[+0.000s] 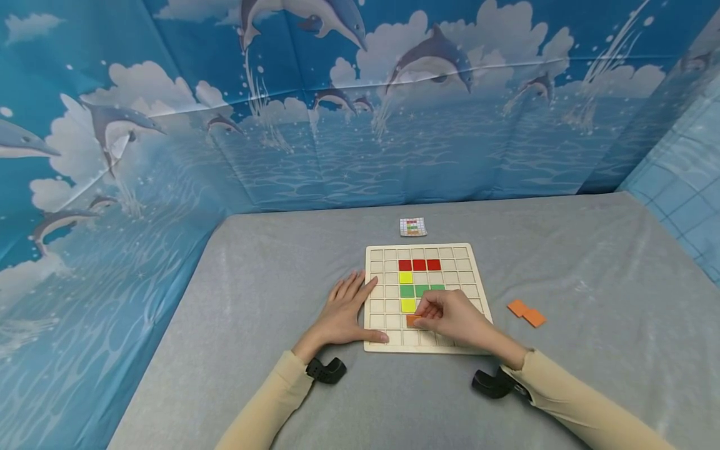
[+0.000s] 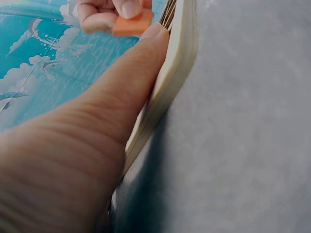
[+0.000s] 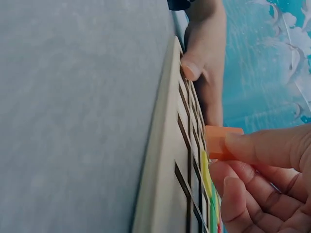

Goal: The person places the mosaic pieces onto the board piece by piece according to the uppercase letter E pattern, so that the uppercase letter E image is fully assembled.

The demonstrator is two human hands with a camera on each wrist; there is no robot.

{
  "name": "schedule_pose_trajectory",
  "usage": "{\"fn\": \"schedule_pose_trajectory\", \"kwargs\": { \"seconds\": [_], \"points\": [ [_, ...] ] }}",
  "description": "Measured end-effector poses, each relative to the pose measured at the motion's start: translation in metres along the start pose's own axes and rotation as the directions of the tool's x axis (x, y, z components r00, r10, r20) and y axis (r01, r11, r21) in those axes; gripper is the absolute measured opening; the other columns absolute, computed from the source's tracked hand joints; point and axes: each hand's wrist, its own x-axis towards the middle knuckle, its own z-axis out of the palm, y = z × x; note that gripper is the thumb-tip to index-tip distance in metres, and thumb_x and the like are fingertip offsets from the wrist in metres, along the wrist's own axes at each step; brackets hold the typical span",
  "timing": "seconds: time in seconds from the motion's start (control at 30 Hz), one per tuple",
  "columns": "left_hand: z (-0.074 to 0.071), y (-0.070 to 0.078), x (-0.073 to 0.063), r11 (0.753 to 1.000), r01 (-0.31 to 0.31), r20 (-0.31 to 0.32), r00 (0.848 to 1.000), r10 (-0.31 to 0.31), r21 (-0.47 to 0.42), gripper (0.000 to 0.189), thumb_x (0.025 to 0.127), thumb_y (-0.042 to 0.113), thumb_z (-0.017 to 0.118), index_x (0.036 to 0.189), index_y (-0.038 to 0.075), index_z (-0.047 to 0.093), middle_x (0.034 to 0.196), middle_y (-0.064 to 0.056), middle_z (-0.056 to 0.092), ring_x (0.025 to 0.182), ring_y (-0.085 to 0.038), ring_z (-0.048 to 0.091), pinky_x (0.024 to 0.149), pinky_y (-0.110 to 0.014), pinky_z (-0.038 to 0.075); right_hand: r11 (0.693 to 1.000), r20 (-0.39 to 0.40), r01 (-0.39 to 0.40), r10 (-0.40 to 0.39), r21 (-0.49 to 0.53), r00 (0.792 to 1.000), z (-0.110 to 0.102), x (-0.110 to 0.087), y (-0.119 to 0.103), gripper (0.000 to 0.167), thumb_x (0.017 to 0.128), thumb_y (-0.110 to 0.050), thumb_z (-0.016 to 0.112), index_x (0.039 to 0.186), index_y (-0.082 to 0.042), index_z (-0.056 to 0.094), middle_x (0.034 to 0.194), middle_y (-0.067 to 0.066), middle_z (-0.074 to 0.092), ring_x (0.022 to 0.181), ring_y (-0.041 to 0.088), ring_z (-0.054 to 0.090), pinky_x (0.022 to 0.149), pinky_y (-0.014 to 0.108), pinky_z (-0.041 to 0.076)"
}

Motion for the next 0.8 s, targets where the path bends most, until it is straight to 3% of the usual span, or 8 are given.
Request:
{"fn": "schedule_pose_trajectory", "kwargs": {
  "seconds": [0.27, 0.57, 0.8],
  "points": [
    [-0.0008, 0.0024, -0.0008, 1.000, 0.002, 0.004, 1.000, -0.002, 0.003, 0.113, 0.070, 0.071, 0.066, 0.155, 0.022, 0.010, 0.158, -0.005, 0.000, 0.143, -0.020, -0.006, 0.112, -0.043, -0.001, 1.000, -0.001, -0.011, 0.011, -0.003, 1.000, 0.0093, 0.0065, 0.0010, 0.016, 0.077, -0.006, 0.079, 0.077, -0.015, 0.065, 0.067, -0.010, 0.058, 0.060, 0.006, 0.054, 0.054, 0.024, 0.046],
    [-0.0023, 0.0029, -0.0008, 1.000, 0.003, -0.002, 1.000, -0.003, 0.014, 0.112, 0.071, 0.070, 0.066, 0.154, 0.021, 0.011, 0.158, -0.006, 0.001, 0.143, -0.021, -0.005, 0.112, -0.043, -0.001, 0.991, -0.051, 0.046, -0.053, -0.129, 0.997, 0.0094, 0.0064, 0.0026, 0.013, 0.076, -0.006, 0.080, 0.076, -0.015, 0.070, 0.068, -0.012, 0.053, 0.061, 0.005, 0.048, 0.054, 0.024, 0.043],
    [-0.0018, 0.0026, -0.0010, 1.000, -0.002, -0.003, 1.000, 0.002, 0.008, 0.112, 0.071, 0.071, 0.066, 0.154, 0.021, 0.012, 0.158, -0.007, 0.002, 0.143, -0.022, -0.004, 0.112, -0.043, 0.000, 0.976, -0.059, 0.031, -0.045, -0.213, 0.997, 0.0112, 0.0045, -0.0001, 0.011, 0.078, -0.009, 0.078, 0.075, -0.017, 0.071, 0.068, -0.013, 0.050, 0.061, 0.005, 0.045, 0.054, 0.024, 0.040]
  ]
}}
